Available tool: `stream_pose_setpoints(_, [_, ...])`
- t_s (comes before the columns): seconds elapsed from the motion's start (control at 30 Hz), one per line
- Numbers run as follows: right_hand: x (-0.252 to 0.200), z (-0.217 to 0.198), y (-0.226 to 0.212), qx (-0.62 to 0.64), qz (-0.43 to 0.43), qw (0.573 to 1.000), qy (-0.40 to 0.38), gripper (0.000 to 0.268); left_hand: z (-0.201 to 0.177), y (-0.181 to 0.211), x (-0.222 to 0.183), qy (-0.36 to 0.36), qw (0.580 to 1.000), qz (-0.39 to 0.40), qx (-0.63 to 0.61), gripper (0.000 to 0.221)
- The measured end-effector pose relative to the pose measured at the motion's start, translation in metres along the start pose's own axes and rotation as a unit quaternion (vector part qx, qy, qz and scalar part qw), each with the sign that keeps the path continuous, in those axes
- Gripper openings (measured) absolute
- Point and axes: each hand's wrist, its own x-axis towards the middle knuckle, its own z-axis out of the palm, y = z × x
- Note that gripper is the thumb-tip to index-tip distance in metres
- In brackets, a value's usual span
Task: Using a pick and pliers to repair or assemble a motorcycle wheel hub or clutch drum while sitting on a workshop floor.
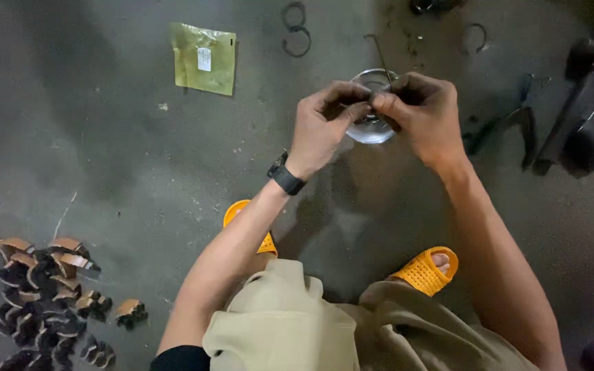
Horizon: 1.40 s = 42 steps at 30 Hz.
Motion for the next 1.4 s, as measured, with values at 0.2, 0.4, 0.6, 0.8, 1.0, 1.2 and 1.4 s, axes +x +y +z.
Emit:
stream_pose_setpoints(0.2, [0.002, 0.000, -0.009, 0.059, 0.050, 0.997, -0.022, 0.015, 0.005, 0.037, -0.006, -0.008, 0.989, 0.112, 0.094, 0.028])
stream_pose_setpoints(0.4, [0.002, 0.001, -0.005, 0.079, 0.030, 0.996, -0.027, 0.014, 0.010, 0.031, -0.006, 0.031, 0.995, 0.054, 0.077, 0.021])
stream_pose_setpoints(0.6, [-0.001, 0.008, -0.008, -0.002, -0.022, 1.000, -0.008, 0.014, 0.011, 0.021, -0.007, 0.082, 0.992, 0.059, 0.080, 0.011])
stream_pose_setpoints(0.8, [-0.002, 0.010, -0.003, -0.080, -0.111, 0.991, -0.009, 0.015, 0.004, 0.019, -0.007, 0.069, 0.990, 0.029, 0.122, 0.011])
stream_pose_setpoints(1.0, [0.002, 0.021, 0.001, 0.046, -0.001, 0.997, 0.056, 0.008, 0.005, 0.000, 0.000, 0.090, 0.953, -0.118, -0.263, 0.013])
stream_pose_setpoints(1.2, [0.003, 0.015, -0.009, 0.030, -0.048, 0.998, 0.020, 0.009, -0.002, -0.013, 0.005, 0.062, 0.976, -0.066, -0.200, 0.013])
stream_pose_setpoints(1.4, [0.033, 0.021, -0.007, 0.024, -0.016, 0.999, 0.015, 0.012, -0.018, -0.015, 0.026, 0.077, 0.977, -0.089, -0.177, 0.014])
